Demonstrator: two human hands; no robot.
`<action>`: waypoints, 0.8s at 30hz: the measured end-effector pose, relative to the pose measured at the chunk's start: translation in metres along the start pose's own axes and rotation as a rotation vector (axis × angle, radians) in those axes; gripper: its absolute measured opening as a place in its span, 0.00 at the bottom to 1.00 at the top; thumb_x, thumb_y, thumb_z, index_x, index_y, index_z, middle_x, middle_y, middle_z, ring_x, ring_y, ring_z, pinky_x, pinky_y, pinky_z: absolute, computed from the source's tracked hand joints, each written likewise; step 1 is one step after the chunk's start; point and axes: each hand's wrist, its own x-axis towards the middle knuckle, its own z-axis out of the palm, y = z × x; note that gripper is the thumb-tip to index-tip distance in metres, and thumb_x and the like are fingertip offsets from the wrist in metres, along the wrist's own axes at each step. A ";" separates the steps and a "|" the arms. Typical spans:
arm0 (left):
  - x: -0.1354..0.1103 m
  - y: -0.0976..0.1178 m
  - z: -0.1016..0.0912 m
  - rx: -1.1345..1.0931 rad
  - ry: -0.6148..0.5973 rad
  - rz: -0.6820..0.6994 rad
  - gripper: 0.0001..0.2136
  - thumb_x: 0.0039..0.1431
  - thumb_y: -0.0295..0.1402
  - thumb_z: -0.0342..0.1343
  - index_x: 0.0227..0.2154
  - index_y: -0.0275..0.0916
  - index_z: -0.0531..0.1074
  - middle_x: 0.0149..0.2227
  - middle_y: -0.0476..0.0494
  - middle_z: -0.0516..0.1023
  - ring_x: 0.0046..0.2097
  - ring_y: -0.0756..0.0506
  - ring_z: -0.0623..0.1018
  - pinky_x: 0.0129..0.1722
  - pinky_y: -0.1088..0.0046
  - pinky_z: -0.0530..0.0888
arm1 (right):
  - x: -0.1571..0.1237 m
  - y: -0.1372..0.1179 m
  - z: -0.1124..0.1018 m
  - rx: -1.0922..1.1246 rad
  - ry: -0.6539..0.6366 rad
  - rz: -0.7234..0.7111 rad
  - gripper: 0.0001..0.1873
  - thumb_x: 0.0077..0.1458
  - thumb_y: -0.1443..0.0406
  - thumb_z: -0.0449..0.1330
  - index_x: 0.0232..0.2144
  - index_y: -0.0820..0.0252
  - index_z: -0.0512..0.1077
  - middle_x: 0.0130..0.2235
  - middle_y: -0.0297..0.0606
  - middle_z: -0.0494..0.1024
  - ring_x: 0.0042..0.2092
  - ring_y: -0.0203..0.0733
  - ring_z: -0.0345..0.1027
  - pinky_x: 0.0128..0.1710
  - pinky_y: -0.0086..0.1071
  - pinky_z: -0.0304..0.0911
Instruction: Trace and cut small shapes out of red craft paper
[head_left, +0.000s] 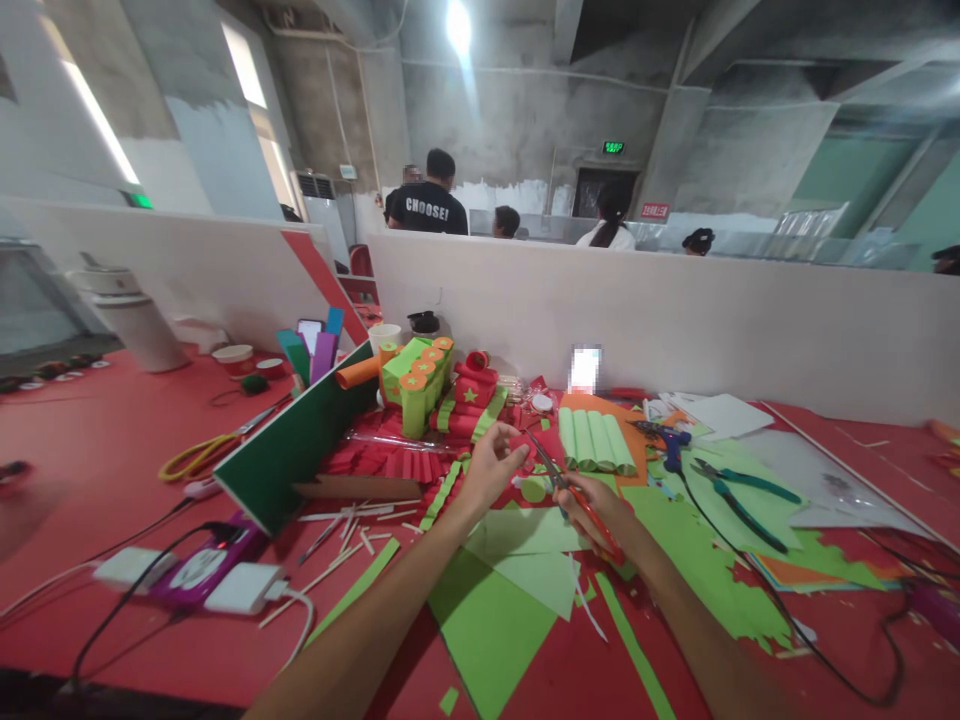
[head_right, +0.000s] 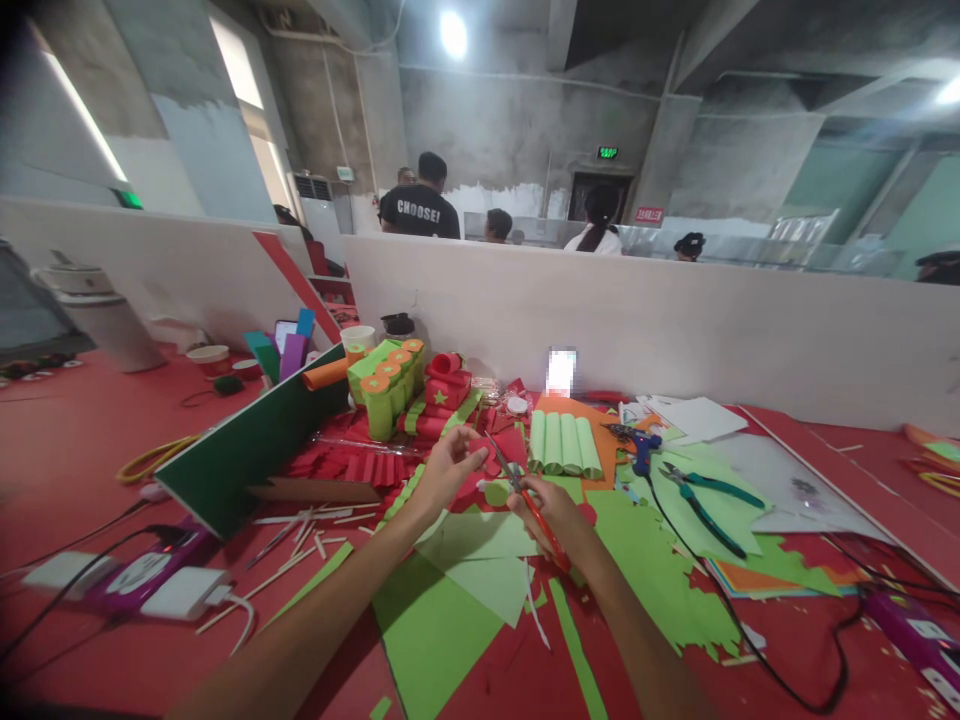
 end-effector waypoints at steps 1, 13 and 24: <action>0.000 -0.001 0.000 -0.003 -0.001 0.000 0.15 0.50 0.41 0.64 0.34 0.39 0.67 0.24 0.54 0.70 0.28 0.49 0.74 0.30 0.74 0.70 | 0.000 0.000 0.000 -0.007 0.000 0.001 0.24 0.54 0.45 0.60 0.40 0.58 0.67 0.17 0.23 0.63 0.12 0.29 0.53 0.09 0.22 0.51; 0.000 0.005 -0.001 -0.041 -0.024 -0.042 0.19 0.47 0.41 0.66 0.34 0.40 0.64 0.25 0.53 0.72 0.28 0.49 0.74 0.29 0.76 0.68 | 0.006 0.010 -0.010 -0.028 -0.048 0.036 0.24 0.53 0.45 0.59 0.40 0.58 0.67 0.18 0.25 0.66 0.13 0.32 0.57 0.09 0.23 0.54; 0.002 -0.004 -0.007 0.007 -0.085 -0.063 0.18 0.48 0.40 0.65 0.36 0.39 0.64 0.24 0.54 0.70 0.25 0.51 0.71 0.26 0.78 0.65 | 0.001 0.009 -0.005 -0.056 -0.043 -0.004 0.22 0.55 0.46 0.59 0.39 0.57 0.66 0.18 0.24 0.64 0.13 0.30 0.55 0.09 0.22 0.54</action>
